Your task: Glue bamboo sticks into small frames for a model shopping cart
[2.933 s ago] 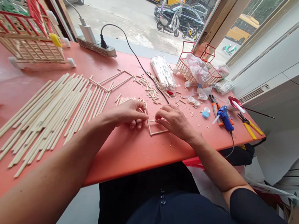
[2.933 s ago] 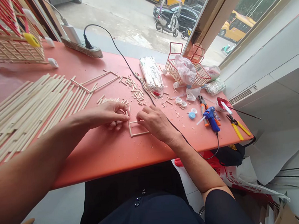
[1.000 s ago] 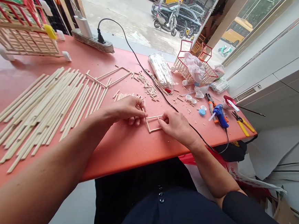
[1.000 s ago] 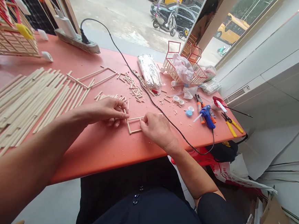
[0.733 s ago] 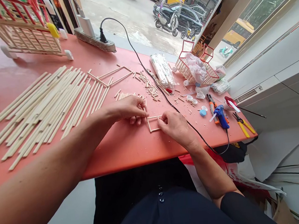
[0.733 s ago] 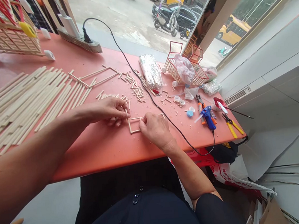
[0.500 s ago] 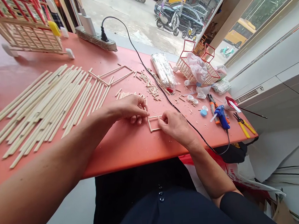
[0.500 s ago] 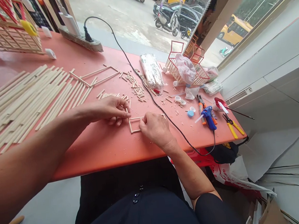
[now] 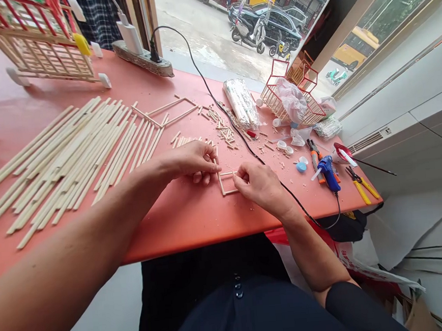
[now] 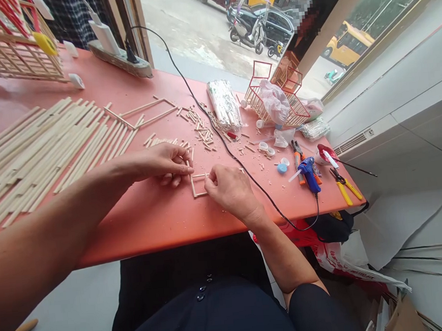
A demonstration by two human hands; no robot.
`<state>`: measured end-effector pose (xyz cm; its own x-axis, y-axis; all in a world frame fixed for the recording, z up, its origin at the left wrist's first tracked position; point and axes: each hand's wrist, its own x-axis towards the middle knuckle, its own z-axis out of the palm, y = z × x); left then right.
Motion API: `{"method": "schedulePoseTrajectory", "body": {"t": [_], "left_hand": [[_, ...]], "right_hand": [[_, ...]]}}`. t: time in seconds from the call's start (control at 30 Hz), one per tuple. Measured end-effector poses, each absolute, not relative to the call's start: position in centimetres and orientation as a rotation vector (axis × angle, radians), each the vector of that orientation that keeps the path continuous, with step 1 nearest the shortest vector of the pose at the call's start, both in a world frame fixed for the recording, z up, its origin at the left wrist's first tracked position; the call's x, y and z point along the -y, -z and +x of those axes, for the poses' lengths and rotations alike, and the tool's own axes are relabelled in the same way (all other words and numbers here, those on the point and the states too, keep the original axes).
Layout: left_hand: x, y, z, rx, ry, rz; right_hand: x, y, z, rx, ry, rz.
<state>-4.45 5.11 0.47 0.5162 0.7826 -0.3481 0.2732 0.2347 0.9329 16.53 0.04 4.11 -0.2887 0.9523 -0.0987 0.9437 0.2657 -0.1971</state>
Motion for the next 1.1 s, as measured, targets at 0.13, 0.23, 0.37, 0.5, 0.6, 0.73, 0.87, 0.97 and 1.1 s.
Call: {"method": "schedulePoseTrajectory", "body": {"t": [0.13,0.23,0.37,0.5,0.6,0.73,0.87,0.97,1.1], "left_hand": [[-5.1,-0.4,-4.5,-1.017,-0.446,1.331],[-5.2,-0.5,-4.4,-1.018,-0.440,1.332],[-5.2,-0.4,-4.4,-1.023,-0.444,1.328],[-5.2,-0.4,-4.4,-1.025,-0.441,1.333],[-5.2,-0.4,-4.4,-1.037,-0.443,1.336],[-5.2,-0.3,-4.5,-1.038,-0.442,1.340],[-5.2,-0.2,-4.6,-1.043,-0.440,1.343],[-5.2,-0.2,-4.5,-1.044,-0.444,1.343],[-5.1,-0.5,-4.4,-1.056,-0.448,1.339]], "right_hand": [[0.1,-4.2,16.3,2.538,-0.402,-1.760],[0.1,-4.0,16.0,2.554,-0.410,-1.756],[0.1,-3.8,15.8,2.521,-0.416,-1.807],[0.1,-3.6,15.8,2.493,-0.419,-1.816],[0.0,-3.5,15.8,2.489,-0.434,-1.798],[-0.1,-3.3,15.8,2.480,-0.435,-1.784],[-0.1,-3.3,15.8,2.484,-0.421,-1.770],[-0.1,-3.2,15.8,2.480,-0.399,-1.774],[-0.1,-3.2,15.7,2.485,-0.412,-1.782]]}}
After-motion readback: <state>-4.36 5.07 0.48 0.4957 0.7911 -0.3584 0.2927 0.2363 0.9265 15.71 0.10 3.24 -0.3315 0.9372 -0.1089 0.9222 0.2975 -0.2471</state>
